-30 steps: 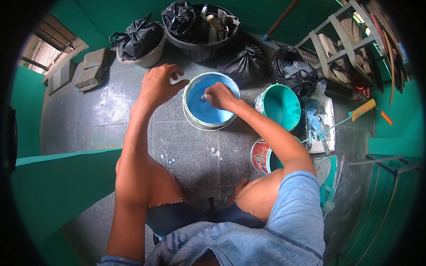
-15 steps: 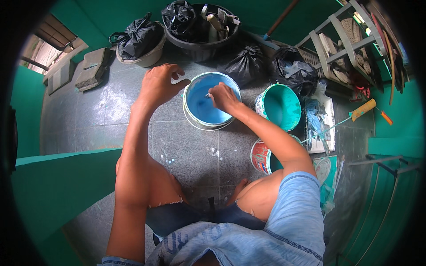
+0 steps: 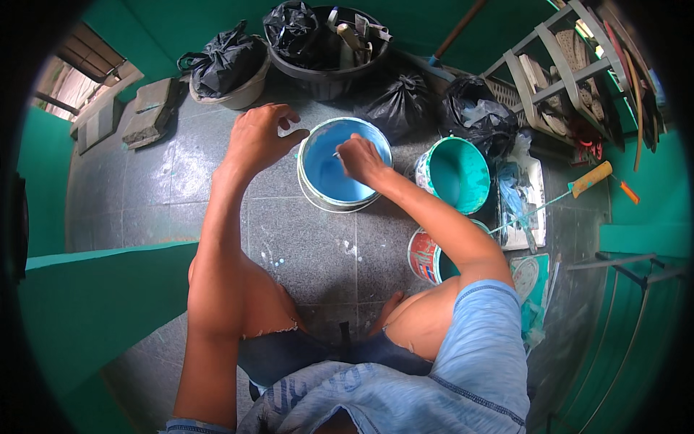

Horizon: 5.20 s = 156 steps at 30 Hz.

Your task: The person sits on the floor and stirs light blue paint in a bucket using a stick. They then pour the mixed paint into a second bucket and continue stirring.

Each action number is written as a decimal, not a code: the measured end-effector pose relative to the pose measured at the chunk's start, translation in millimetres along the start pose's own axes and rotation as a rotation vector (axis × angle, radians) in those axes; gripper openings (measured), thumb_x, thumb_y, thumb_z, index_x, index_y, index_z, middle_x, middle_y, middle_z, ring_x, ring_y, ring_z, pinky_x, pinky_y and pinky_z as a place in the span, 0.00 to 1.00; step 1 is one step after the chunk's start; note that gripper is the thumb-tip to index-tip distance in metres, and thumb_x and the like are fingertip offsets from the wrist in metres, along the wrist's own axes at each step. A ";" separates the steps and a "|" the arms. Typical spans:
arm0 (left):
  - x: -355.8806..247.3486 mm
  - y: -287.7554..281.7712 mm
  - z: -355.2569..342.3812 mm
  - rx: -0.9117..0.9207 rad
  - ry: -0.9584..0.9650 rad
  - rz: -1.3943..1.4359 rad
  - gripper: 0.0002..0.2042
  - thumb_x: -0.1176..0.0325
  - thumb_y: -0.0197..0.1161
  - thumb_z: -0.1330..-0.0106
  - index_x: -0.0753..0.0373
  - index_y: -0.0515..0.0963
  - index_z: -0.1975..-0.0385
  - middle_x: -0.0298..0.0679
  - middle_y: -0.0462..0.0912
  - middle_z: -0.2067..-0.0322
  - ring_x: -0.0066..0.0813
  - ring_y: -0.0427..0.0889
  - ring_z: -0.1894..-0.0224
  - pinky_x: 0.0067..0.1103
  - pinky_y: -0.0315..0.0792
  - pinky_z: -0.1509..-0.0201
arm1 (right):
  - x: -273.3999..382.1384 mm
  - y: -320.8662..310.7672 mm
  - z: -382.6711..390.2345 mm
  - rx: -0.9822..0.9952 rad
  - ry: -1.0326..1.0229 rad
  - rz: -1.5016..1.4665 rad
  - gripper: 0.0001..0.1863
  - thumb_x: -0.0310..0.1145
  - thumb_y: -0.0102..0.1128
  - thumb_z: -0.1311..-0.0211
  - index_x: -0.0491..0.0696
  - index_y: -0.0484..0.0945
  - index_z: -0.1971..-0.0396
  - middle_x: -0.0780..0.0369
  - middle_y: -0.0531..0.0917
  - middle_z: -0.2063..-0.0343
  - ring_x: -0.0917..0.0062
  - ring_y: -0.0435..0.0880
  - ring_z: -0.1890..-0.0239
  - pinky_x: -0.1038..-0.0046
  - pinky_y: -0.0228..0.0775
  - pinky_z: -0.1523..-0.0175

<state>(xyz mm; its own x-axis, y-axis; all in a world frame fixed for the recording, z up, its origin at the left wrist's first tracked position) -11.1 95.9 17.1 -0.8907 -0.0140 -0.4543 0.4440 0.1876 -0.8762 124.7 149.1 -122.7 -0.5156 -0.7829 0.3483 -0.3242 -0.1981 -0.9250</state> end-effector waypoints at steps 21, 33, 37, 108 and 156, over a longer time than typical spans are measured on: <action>14.9 3.7 3.6 0.007 -0.030 -0.004 0.15 0.57 0.69 0.52 0.59 0.82 0.68 0.40 0.83 0.73 0.36 0.82 0.66 0.31 0.68 0.56 | 2.0 18.8 12.6 0.490 0.069 0.387 0.05 0.22 0.56 0.54 0.42 0.81 0.78 0.52 0.81 0.76 0.56 0.80 0.66 0.63 0.71 0.61; 2.9 3.9 1.6 0.019 -0.016 0.010 0.16 0.56 0.69 0.52 0.59 0.82 0.67 0.40 0.84 0.73 0.36 0.82 0.67 0.31 0.68 0.56 | 4.4 7.6 -0.3 0.089 -0.081 0.364 0.03 0.23 0.58 0.57 0.42 0.79 0.80 0.54 0.79 0.74 0.61 0.75 0.64 0.61 0.64 0.53; 11.9 1.7 6.5 0.006 -0.029 -0.029 0.16 0.56 0.69 0.53 0.59 0.82 0.68 0.39 0.84 0.73 0.36 0.82 0.67 0.31 0.68 0.55 | 9.3 24.3 18.8 0.578 0.041 0.240 0.05 0.21 0.55 0.54 0.40 0.80 0.78 0.50 0.81 0.71 0.57 0.80 0.66 0.60 0.71 0.61; 33.3 -44.5 1.6 -0.229 -0.169 0.145 0.16 0.55 0.68 0.50 0.59 0.82 0.67 0.39 0.84 0.72 0.35 0.83 0.67 0.27 0.73 0.61 | 47.2 -210.9 28.0 -0.015 0.052 -0.067 0.10 0.31 0.58 0.43 0.41 0.81 0.67 0.54 0.80 0.80 0.66 0.75 0.76 0.68 0.66 0.66; 28.0 -38.2 -12.5 -0.269 -0.193 0.355 0.18 0.55 0.67 0.50 0.60 0.83 0.65 0.39 0.83 0.74 0.36 0.83 0.69 0.27 0.73 0.61 | -31.9 -148.1 69.2 -0.111 0.364 -0.102 0.09 0.32 0.62 0.48 0.41 0.81 0.76 0.60 0.75 0.85 0.73 0.72 0.81 0.71 0.63 0.73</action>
<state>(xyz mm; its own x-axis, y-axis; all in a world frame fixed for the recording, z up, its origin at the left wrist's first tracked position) -54.2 100.7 39.8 -0.6432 -0.0808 -0.7615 0.6535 0.4603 -0.6008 244.1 162.5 -7.3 -0.7171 -0.4985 0.4871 -0.4621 -0.1831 -0.8677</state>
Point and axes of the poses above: each hand's wrist, its own z-axis away from the middle knuckle, its own y-axis out of the palm, x = y × z, the point moved 9 cm from there along -z, towards the middle knuckle
